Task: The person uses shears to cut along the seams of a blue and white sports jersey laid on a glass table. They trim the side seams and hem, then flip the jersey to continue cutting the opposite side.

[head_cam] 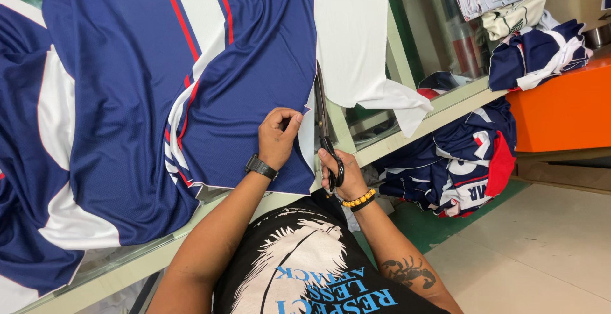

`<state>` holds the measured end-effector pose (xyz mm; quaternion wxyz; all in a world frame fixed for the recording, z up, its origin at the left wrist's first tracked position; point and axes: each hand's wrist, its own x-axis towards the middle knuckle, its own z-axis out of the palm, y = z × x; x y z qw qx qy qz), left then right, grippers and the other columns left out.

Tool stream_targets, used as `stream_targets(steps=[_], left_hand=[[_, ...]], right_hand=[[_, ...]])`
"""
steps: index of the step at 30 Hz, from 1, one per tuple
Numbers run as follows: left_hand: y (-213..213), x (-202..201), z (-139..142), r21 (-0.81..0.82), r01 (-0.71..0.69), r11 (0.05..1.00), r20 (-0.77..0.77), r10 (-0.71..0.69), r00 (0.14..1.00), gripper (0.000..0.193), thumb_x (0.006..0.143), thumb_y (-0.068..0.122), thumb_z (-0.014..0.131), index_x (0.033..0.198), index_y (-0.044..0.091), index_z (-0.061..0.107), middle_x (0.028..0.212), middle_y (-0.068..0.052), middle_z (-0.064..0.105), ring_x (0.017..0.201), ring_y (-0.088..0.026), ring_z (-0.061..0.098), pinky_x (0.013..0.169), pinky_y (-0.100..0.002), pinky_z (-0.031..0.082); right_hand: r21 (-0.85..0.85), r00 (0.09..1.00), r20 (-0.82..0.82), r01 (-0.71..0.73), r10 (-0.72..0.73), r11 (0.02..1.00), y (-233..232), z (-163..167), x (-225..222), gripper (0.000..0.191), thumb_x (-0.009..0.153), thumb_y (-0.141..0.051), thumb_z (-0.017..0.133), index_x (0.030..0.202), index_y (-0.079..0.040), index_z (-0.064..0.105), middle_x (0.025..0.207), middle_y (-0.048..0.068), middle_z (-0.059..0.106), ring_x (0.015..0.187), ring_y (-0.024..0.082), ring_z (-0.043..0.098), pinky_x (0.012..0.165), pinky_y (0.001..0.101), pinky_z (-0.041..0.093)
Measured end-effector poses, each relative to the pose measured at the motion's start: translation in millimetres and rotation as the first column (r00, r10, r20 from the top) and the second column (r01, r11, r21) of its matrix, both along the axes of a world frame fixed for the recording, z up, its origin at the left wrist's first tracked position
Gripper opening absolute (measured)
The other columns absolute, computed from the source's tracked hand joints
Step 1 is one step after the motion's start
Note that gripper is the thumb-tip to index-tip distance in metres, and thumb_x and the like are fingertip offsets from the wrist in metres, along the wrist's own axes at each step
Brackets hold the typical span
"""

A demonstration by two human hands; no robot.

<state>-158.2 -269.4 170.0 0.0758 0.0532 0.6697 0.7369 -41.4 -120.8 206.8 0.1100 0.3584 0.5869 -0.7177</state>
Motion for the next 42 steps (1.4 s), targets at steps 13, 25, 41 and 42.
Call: stream_targets(steps=[13, 25, 41, 42], left_hand=[[-12.1, -5.7, 13.0, -0.107, 0.031, 0.994, -0.186, -0.050, 0.981, 0.014, 0.093, 0.013, 0.074, 0.102, 0.002, 0.072, 0.101, -0.009, 0.072, 0.091, -0.020, 0.068, 0.082, -0.032, 0.055], [-69.1, -35.6, 6.6, -0.918, -0.216, 0.333, -0.322, -0.310, 0.895, 0.087, 0.085, 0.064, 0.066, 0.152, 0.012, 0.049, 0.165, -0.025, 0.025, 0.151, -0.049, 0.020, 0.118, -0.067, 0.019], [-6.0, 37.7, 37.2, -0.841, -0.126, 0.526, -0.335, -0.324, 0.885, 0.049, 0.085, 0.043, 0.076, 0.121, 0.010, 0.068, 0.122, -0.015, 0.059, 0.114, -0.038, 0.052, 0.099, -0.055, 0.038], [7.0, 29.9, 36.7, -0.839, -0.088, 0.537, -0.326, -0.366, 0.871, 0.047, 0.085, 0.043, 0.078, 0.116, 0.009, 0.069, 0.111, -0.014, 0.061, 0.105, -0.035, 0.056, 0.092, -0.052, 0.040]], right_hand=[[-0.111, 0.999, -0.018, 0.026, -0.029, 0.993, 5.2, -13.9, 19.0, 0.037, 0.092, -0.037, 0.072, 0.087, -0.001, 0.063, 0.061, 0.004, 0.059, 0.046, 0.013, 0.057, 0.043, 0.0265, 0.049], [0.971, 0.973, -0.022, -0.033, 0.228, 0.235, 126.9, 11.8, -10.2, 0.048, 0.081, -0.036, 0.088, 0.102, -0.004, 0.060, 0.081, 0.016, 0.068, 0.077, 0.040, 0.066, 0.066, 0.0478, 0.051], [0.839, 0.932, -0.257, 0.084, 0.256, 0.538, 165.9, -8.9, 11.9, 0.040, 0.091, -0.033, 0.082, 0.104, -0.002, 0.061, 0.086, 0.006, 0.070, 0.076, 0.019, 0.068, 0.068, 0.0310, 0.055], [0.709, 0.934, -0.272, 0.031, 0.232, 0.705, 153.2, -12.6, 23.6, 0.038, 0.092, -0.034, 0.079, 0.104, -0.002, 0.061, 0.082, 0.004, 0.067, 0.071, 0.014, 0.066, 0.063, 0.0277, 0.053]])
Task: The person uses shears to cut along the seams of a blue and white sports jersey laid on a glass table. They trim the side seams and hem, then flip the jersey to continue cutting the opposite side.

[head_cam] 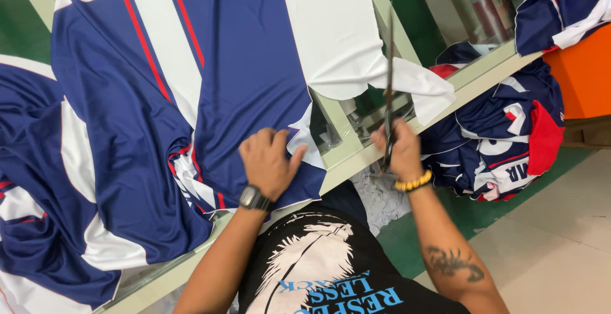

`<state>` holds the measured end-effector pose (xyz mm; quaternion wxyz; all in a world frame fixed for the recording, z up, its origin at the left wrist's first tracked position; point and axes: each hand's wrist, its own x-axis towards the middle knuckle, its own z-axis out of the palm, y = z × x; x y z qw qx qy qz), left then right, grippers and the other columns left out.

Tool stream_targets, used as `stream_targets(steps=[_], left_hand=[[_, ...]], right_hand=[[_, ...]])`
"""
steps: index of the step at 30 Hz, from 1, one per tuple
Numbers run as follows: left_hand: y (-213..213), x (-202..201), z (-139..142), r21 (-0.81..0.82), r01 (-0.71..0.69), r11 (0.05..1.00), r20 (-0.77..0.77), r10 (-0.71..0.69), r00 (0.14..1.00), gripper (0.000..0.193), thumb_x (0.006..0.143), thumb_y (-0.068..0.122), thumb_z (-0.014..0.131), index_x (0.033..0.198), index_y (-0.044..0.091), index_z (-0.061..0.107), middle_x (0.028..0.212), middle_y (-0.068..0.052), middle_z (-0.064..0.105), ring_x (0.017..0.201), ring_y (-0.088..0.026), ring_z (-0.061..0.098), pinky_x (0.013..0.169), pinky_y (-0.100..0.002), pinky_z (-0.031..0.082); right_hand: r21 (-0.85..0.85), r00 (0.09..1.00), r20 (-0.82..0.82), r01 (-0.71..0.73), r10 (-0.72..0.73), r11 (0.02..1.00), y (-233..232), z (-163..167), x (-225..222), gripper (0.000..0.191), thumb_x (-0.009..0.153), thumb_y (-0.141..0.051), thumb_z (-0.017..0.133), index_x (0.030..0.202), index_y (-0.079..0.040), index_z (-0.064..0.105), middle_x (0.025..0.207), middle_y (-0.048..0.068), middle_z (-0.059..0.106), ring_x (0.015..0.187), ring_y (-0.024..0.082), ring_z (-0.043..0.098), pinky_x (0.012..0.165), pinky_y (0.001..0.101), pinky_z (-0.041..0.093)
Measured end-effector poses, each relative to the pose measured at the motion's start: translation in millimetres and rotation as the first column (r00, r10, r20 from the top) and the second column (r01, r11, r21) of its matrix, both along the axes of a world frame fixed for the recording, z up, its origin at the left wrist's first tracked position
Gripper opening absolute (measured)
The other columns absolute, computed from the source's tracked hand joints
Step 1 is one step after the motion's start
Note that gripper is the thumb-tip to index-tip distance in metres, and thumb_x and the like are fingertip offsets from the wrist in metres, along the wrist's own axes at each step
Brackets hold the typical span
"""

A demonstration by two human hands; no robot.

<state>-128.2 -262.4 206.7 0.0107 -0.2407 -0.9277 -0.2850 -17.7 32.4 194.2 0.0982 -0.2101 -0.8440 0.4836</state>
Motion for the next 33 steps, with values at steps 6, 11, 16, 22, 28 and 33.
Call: stream_targets(steps=[6, 11, 16, 22, 28, 33], left_hand=[[21.5, -27.9, -17.6, 0.028, 0.086, 0.996, 0.111, -0.088, 0.990, 0.019, 0.088, 0.028, 0.072, 0.099, 0.013, 0.072, 0.090, -0.008, 0.067, 0.086, -0.031, 0.064, 0.074, -0.047, 0.044], [-9.4, -40.8, -34.9, 0.168, 0.062, 0.984, 0.080, -0.077, 0.994, 0.015, 0.093, 0.028, 0.071, 0.098, 0.013, 0.074, 0.091, -0.008, 0.068, 0.087, -0.032, 0.064, 0.073, -0.047, 0.045], [-38.6, -55.3, -34.0, 0.265, 0.058, 0.962, 0.113, -0.090, 0.989, 0.026, 0.090, 0.029, 0.073, 0.107, 0.009, 0.073, 0.088, -0.008, 0.067, 0.083, -0.031, 0.063, 0.072, -0.047, 0.046], [-21.7, -26.2, -21.9, 0.709, -0.098, 0.699, 0.317, -0.191, 0.929, 0.066, 0.095, 0.040, 0.070, 0.144, 0.001, 0.048, 0.119, -0.011, 0.063, 0.103, -0.025, 0.062, 0.087, -0.035, 0.051], [20.2, -6.7, -7.5, 0.792, -0.600, 0.113, 0.486, -0.711, 0.508, 0.051, 0.106, 0.053, 0.049, 0.122, 0.005, 0.050, 0.085, -0.002, 0.060, 0.081, -0.018, 0.060, 0.084, -0.040, 0.055], [18.4, -25.8, 13.0, 0.650, -0.752, -0.110, 0.471, -0.718, 0.513, 0.052, 0.105, 0.060, 0.041, 0.097, 0.010, 0.050, 0.063, 0.001, 0.042, 0.051, -0.013, 0.043, 0.056, -0.033, 0.048]], right_hand=[[-0.685, 0.974, 0.155, -0.015, 0.166, 0.729, -67.3, -10.7, 77.4, 0.037, 0.093, -0.037, 0.070, 0.102, -0.002, 0.063, 0.074, 0.004, 0.065, 0.059, 0.012, 0.066, 0.053, 0.0231, 0.052], [-0.806, 0.938, 0.274, 0.103, 0.213, 0.583, -93.4, -22.5, 109.1, 0.037, 0.095, -0.036, 0.068, 0.101, 0.000, 0.063, 0.073, 0.005, 0.064, 0.058, 0.013, 0.065, 0.053, 0.0242, 0.053], [-0.725, 0.925, 0.335, 0.132, 0.178, 0.676, -108.4, -18.5, 101.6, 0.033, 0.093, -0.034, 0.069, 0.099, -0.002, 0.066, 0.072, 0.005, 0.064, 0.056, 0.013, 0.065, 0.051, 0.0245, 0.053], [-0.069, 0.929, 0.349, -0.105, 0.123, 0.992, -127.4, 31.2, 48.8, 0.036, 0.077, -0.026, 0.086, 0.089, 0.001, 0.065, 0.067, 0.008, 0.065, 0.056, 0.012, 0.057, 0.052, 0.0278, 0.049], [0.015, 0.851, 0.334, -0.436, 0.407, 0.900, -153.8, 93.5, -28.0, 0.040, 0.075, -0.025, 0.088, 0.095, 0.003, 0.067, 0.068, 0.009, 0.064, 0.061, 0.014, 0.053, 0.057, 0.0302, 0.049], [-0.187, 0.657, 0.375, -0.637, 0.654, 0.748, -127.9, 162.0, -56.7, 0.038, 0.078, -0.019, 0.079, 0.110, -0.001, 0.070, 0.080, 0.008, 0.074, 0.072, 0.016, 0.069, 0.066, 0.0311, 0.057]])
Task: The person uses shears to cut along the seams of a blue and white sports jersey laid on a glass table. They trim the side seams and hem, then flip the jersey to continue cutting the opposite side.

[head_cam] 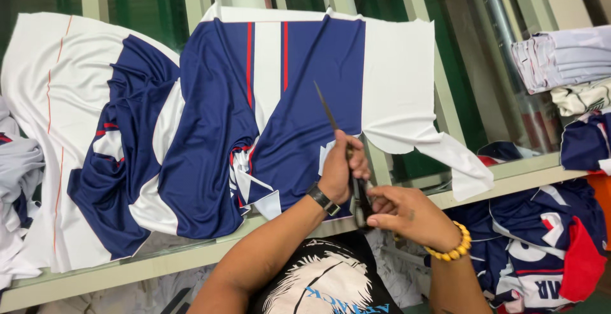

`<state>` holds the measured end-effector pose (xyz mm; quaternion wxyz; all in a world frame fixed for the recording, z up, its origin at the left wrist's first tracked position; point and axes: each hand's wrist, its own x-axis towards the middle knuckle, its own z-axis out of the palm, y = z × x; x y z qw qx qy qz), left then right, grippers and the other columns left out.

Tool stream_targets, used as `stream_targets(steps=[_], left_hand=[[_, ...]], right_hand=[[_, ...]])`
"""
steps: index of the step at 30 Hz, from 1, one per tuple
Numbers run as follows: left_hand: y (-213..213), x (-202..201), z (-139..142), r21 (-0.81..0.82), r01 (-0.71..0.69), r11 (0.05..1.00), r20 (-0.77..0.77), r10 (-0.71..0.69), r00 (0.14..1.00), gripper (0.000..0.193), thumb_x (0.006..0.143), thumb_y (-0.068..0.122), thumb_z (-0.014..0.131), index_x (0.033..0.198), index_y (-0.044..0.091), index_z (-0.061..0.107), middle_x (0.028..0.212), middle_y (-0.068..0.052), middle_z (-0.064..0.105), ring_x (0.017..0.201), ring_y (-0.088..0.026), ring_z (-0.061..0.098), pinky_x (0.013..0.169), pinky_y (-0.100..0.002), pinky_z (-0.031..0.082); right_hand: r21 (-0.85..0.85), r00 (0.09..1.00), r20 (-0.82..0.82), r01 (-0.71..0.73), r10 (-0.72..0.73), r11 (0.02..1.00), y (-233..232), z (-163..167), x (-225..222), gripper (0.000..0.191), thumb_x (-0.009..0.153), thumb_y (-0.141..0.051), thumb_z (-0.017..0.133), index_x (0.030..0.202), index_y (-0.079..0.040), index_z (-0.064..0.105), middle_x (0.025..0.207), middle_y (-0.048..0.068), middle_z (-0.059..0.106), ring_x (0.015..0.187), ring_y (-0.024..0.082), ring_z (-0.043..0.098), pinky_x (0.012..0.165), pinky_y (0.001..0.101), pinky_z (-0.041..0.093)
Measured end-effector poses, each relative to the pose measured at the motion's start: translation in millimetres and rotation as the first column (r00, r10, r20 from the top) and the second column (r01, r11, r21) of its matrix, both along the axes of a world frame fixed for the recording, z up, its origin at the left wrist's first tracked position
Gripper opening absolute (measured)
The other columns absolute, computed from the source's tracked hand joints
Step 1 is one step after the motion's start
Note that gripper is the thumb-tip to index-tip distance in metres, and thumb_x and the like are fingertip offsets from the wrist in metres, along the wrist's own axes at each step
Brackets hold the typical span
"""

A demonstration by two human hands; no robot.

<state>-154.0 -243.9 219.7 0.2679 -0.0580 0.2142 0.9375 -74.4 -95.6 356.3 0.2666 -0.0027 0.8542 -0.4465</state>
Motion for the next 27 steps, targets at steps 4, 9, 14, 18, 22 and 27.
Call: stream_targets(steps=[4, 9, 14, 18, 22, 27], left_hand=[[2.7, -24.7, -2.1, 0.010, -0.101, 0.995, -0.108, 0.102, 0.989, 0.056, 0.111, 0.060, 0.040, 0.094, 0.008, 0.053, 0.060, 0.004, 0.036, 0.047, -0.010, 0.036, 0.046, -0.026, 0.036], [82.2, 12.6, -7.1, 0.003, 0.247, 0.969, 0.018, -0.247, 0.969, 0.053, 0.105, 0.059, 0.039, 0.089, 0.010, 0.054, 0.052, 0.003, 0.036, 0.040, -0.010, 0.036, 0.038, -0.028, 0.035], [106.2, 57.4, -20.8, -0.153, 0.455, 0.877, -0.131, -0.474, 0.871, 0.054, 0.108, 0.055, 0.039, 0.095, 0.005, 0.055, 0.054, 0.003, 0.037, 0.040, -0.010, 0.036, 0.041, -0.028, 0.036], [87.6, 52.2, -39.8, -0.114, 0.373, 0.921, -0.142, -0.387, 0.911, 0.052, 0.110, 0.053, 0.038, 0.099, 0.004, 0.054, 0.058, 0.003, 0.039, 0.045, -0.010, 0.038, 0.047, -0.028, 0.040], [62.8, 65.8, -53.1, -0.006, 0.304, 0.953, -0.107, -0.303, 0.947, 0.053, 0.109, 0.055, 0.037, 0.101, 0.006, 0.054, 0.057, 0.003, 0.037, 0.044, -0.009, 0.038, 0.046, -0.028, 0.041], [3.7, 84.9, -56.1, -0.089, 0.085, 0.992, -0.061, -0.091, 0.994, 0.065, 0.107, 0.066, 0.032, 0.102, 0.005, 0.055, 0.063, 0.001, 0.040, 0.053, -0.012, 0.043, 0.054, -0.030, 0.042]], right_hand=[[-0.157, 0.869, -0.468, -0.260, 0.160, 0.953, -20.2, 59.0, -26.4, 0.038, 0.097, -0.027, 0.059, 0.122, 0.000, 0.069, 0.108, 0.012, 0.077, 0.102, 0.021, 0.073, 0.092, 0.0333, 0.056], [0.085, 0.362, -0.867, -0.569, 0.342, 0.818, -140.9, 10.3, -53.8, 0.046, 0.094, -0.035, 0.060, 0.125, -0.001, 0.066, 0.122, 0.013, 0.070, 0.114, 0.025, 0.068, 0.102, 0.0397, 0.049], [0.109, 0.235, -0.692, -0.900, 0.682, 0.421, -189.0, 1.7, 13.5, 0.054, 0.091, -0.042, 0.060, 0.129, -0.003, 0.062, 0.137, 0.015, 0.063, 0.127, 0.028, 0.063, 0.112, 0.0460, 0.042], [0.413, 0.300, -0.654, -0.628, 0.695, 0.660, -202.9, 2.8, 16.4, 0.061, 0.089, -0.048, 0.060, 0.132, -0.004, 0.059, 0.149, 0.015, 0.057, 0.138, 0.031, 0.059, 0.120, 0.0510, 0.036], [0.224, 0.390, -0.850, -0.341, 0.354, 0.913, -119.6, -18.5, 31.6, 0.058, 0.099, -0.045, 0.062, 0.139, -0.003, 0.060, 0.156, 0.024, 0.053, 0.143, 0.039, 0.057, 0.129, 0.0519, 0.028], [-0.126, 0.715, -0.688, 0.054, -0.126, 0.991, -20.9, -46.5, 79.9, 0.013, 0.097, -0.014, 0.066, 0.100, -0.003, 0.072, 0.102, 0.011, 0.073, 0.093, 0.025, 0.072, 0.084, 0.0343, 0.058]])
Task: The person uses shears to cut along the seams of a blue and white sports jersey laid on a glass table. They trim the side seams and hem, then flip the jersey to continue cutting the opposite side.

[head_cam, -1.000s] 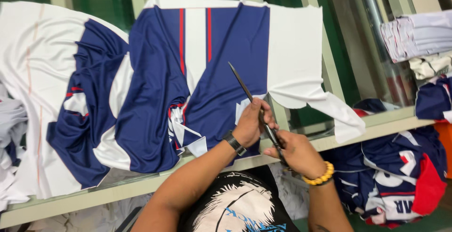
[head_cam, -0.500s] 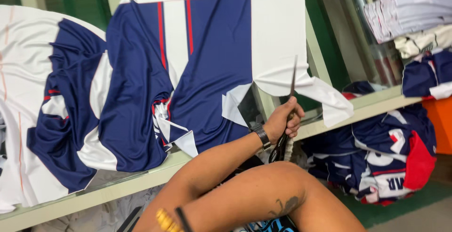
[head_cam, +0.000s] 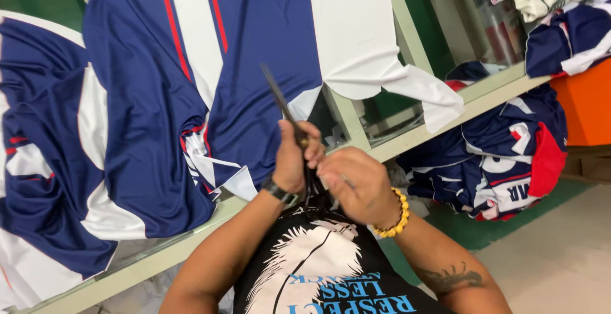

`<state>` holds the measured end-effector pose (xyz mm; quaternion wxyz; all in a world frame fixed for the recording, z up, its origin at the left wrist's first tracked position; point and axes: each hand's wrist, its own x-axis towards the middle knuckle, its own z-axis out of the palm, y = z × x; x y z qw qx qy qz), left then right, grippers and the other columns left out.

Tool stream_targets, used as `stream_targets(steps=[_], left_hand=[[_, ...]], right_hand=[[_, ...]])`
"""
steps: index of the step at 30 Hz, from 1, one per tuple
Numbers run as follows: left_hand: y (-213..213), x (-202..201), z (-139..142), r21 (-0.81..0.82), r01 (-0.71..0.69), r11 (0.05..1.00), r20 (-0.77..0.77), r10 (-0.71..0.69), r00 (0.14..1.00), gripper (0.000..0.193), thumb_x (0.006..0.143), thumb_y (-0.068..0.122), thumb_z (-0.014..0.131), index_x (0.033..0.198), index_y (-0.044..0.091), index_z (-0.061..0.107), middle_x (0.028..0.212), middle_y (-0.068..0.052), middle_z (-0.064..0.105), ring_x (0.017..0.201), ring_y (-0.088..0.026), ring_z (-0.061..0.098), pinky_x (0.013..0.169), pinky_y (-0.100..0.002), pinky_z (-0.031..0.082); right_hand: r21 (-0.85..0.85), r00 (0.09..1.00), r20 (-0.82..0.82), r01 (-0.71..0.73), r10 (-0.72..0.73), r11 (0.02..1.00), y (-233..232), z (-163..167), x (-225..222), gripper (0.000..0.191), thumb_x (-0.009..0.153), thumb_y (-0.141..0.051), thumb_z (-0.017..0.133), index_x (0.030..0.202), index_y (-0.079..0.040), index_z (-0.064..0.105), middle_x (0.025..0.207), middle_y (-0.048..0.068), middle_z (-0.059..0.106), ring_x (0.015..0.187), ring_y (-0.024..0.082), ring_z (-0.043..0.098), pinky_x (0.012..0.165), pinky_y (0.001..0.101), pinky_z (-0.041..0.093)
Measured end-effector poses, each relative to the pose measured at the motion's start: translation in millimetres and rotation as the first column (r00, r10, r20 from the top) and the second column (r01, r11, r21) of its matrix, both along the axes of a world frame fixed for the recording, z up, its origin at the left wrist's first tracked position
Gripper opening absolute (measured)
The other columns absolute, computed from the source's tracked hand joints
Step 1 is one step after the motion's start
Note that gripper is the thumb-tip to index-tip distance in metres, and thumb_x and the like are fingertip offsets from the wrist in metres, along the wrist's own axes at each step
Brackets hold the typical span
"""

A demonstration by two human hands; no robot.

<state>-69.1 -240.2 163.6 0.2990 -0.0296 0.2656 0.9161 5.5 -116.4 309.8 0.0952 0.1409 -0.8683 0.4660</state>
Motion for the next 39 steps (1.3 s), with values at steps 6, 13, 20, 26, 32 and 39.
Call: stream_targets(steps=[6, 13, 20, 26, 32, 39], left_hand=[[-38.0, 11.0, 16.6, -0.082, -0.160, 0.984, -0.059, 0.155, 0.986, 0.059, 0.103, 0.065, 0.037, 0.098, 0.008, 0.051, 0.067, 0.000, 0.044, 0.061, -0.015, 0.048, 0.070, -0.035, 0.051], [-14.0, 11.3, 21.3, -0.184, -0.136, 0.973, -0.033, 0.133, 0.991, 0.056, 0.105, 0.062, 0.042, 0.096, 0.007, 0.051, 0.068, -0.001, 0.046, 0.062, -0.014, 0.050, 0.081, -0.038, 0.056], [-36.3, -4.2, 49.6, -0.660, -0.066, 0.748, -0.555, -0.426, 0.715, 0.049, 0.110, 0.044, 0.038, 0.120, 0.003, 0.061, 0.093, -0.006, 0.069, 0.090, -0.023, 0.069, 0.085, -0.038, 0.054], [-55.0, -50.8, 63.3, -0.733, -0.526, 0.430, -0.677, -0.529, 0.512, 0.025, 0.100, 0.026, 0.065, 0.117, 0.009, 0.069, 0.110, -0.012, 0.069, 0.108, -0.034, 0.064, 0.094, -0.044, 0.049], [-74.2, -67.8, 36.1, -0.618, -0.755, 0.218, -0.691, -0.608, 0.390, 0.055, 0.089, 0.038, 0.079, 0.133, 0.009, 0.064, 0.144, -0.019, 0.051, 0.139, -0.043, 0.043, 0.116, -0.062, 0.028], [-72.8, -52.8, -1.6, -0.633, -0.773, 0.053, -0.558, -0.723, 0.407, 0.067, 0.086, 0.051, 0.078, 0.136, 0.010, 0.063, 0.156, -0.022, 0.042, 0.147, -0.043, 0.034, 0.120, -0.064, 0.020]], right_hand=[[-0.151, 0.898, 0.440, 0.067, 0.006, 0.986, -19.2, -60.4, 23.9, 0.030, 0.090, -0.006, 0.070, 0.118, 0.005, 0.066, 0.109, 0.013, 0.070, 0.096, 0.019, 0.072, 0.086, 0.0295, 0.057], [-0.601, 0.738, 0.580, 0.101, 0.346, 0.793, -3.9, -97.4, 37.9, 0.052, 0.089, 0.005, 0.068, 0.137, 0.003, 0.051, 0.118, 0.003, 0.064, 0.109, 0.009, 0.062, 0.097, 0.0253, 0.051], [-0.355, 0.691, 0.722, 0.396, -0.021, 0.847, -2.2, -110.8, 81.9, 0.037, 0.084, -0.016, 0.082, 0.110, 0.000, 0.061, 0.086, -0.001, 0.063, 0.076, 0.006, 0.059, 0.067, 0.0211, 0.049], [-0.373, 0.631, 0.775, 0.462, -0.003, 0.805, 36.0, -119.5, 123.1, 0.054, 0.085, -0.052, 0.074, 0.106, -0.004, 0.060, 0.079, 0.000, 0.061, 0.065, 0.010, 0.065, 0.060, 0.0227, 0.053], [-0.438, 0.558, 0.828, 0.578, 0.058, 0.689, 35.0, -129.6, 104.6, 0.044, 0.090, -0.045, 0.071, 0.101, -0.004, 0.061, 0.075, 0.003, 0.062, 0.062, 0.012, 0.064, 0.057, 0.0244, 0.053], [-0.420, 0.519, 0.853, 0.627, 0.050, 0.656, 35.1, -131.6, 66.4, 0.035, 0.094, -0.037, 0.070, 0.096, -0.003, 0.061, 0.073, 0.003, 0.062, 0.060, 0.012, 0.063, 0.055, 0.0243, 0.053]])
